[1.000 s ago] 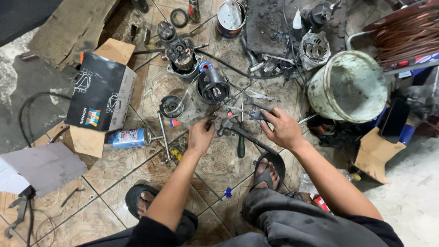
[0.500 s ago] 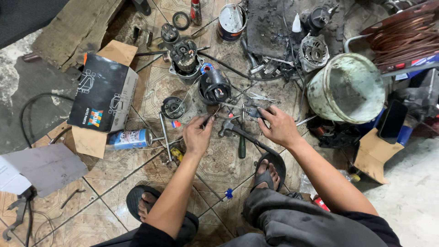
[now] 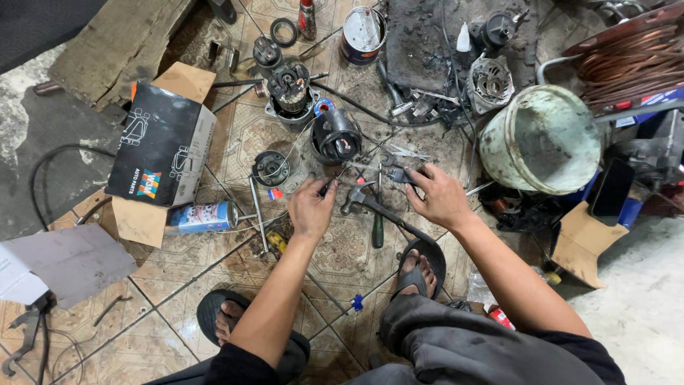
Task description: The person sits on the floor and uses pliers to manipulate wires and small parts on a disassembled electrical component. They repeatedly adjust and reposition the component while working on its internal wiring.
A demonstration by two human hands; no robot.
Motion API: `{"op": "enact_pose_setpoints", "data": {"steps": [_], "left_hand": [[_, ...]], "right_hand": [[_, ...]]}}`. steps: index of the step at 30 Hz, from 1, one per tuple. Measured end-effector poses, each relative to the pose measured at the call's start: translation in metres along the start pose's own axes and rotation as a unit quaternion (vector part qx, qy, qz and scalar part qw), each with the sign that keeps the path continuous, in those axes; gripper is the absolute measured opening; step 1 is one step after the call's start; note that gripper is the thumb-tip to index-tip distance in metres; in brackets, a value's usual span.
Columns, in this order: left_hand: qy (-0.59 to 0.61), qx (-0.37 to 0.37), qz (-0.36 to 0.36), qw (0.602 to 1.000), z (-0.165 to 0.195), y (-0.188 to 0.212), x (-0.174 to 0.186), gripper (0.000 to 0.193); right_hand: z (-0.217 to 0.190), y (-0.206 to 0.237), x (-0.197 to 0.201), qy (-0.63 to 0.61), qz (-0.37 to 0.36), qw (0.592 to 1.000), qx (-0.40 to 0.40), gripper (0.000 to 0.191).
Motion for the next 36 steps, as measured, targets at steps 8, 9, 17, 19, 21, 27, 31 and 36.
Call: {"op": "enact_pose_setpoints", "data": {"steps": [8, 9, 17, 19, 21, 27, 31, 36], "left_hand": [[-0.018, 0.008, 0.000, 1.000, -0.003, -0.003, -0.005, 0.029], [-0.022, 0.013, -0.003, 1.000, -0.004, -0.004, -0.005, 0.029], [-0.029, 0.033, -0.018, 0.999, 0.001, -0.008, -0.002, 0.028], [-0.032, 0.027, -0.018, 0.999, 0.002, -0.007, -0.002, 0.028], [-0.035, 0.017, -0.015, 0.999, 0.003, -0.008, -0.001, 0.028], [-0.047, 0.023, -0.013, 0.999, 0.003, -0.008, -0.002, 0.026], [-0.044, 0.015, -0.011, 0.999, 0.005, -0.008, -0.002, 0.025], [-0.045, 0.011, -0.004, 0.999, 0.006, -0.009, -0.001, 0.024]], "right_hand": [[0.001, -0.004, 0.004, 0.011, -0.004, 1.000, 0.003, 0.038], [0.001, -0.004, 0.004, 0.010, -0.005, 1.000, 0.002, 0.038], [0.001, -0.010, 0.008, 0.007, 0.009, 0.999, 0.032, 0.036], [0.000, -0.010, 0.009, 0.009, 0.008, 0.999, 0.033, 0.036], [0.001, -0.010, 0.009, 0.017, 0.006, 0.999, 0.035, 0.037], [0.004, -0.008, 0.007, 0.017, 0.001, 0.999, 0.047, 0.041], [0.008, -0.012, 0.007, 0.030, 0.010, 0.997, 0.067, 0.040], [0.011, -0.017, 0.008, 0.043, 0.010, 0.996, 0.079, 0.039]]}}
Point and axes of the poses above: each hand's wrist, its own y-axis away from the middle knuckle, its own x-axis out of the back of the hand, z = x × y, the point moved 3 cm from there along -y, towards the middle knuckle, and after that the axes turned 4 degrees about -x, right-handed, at the moved point
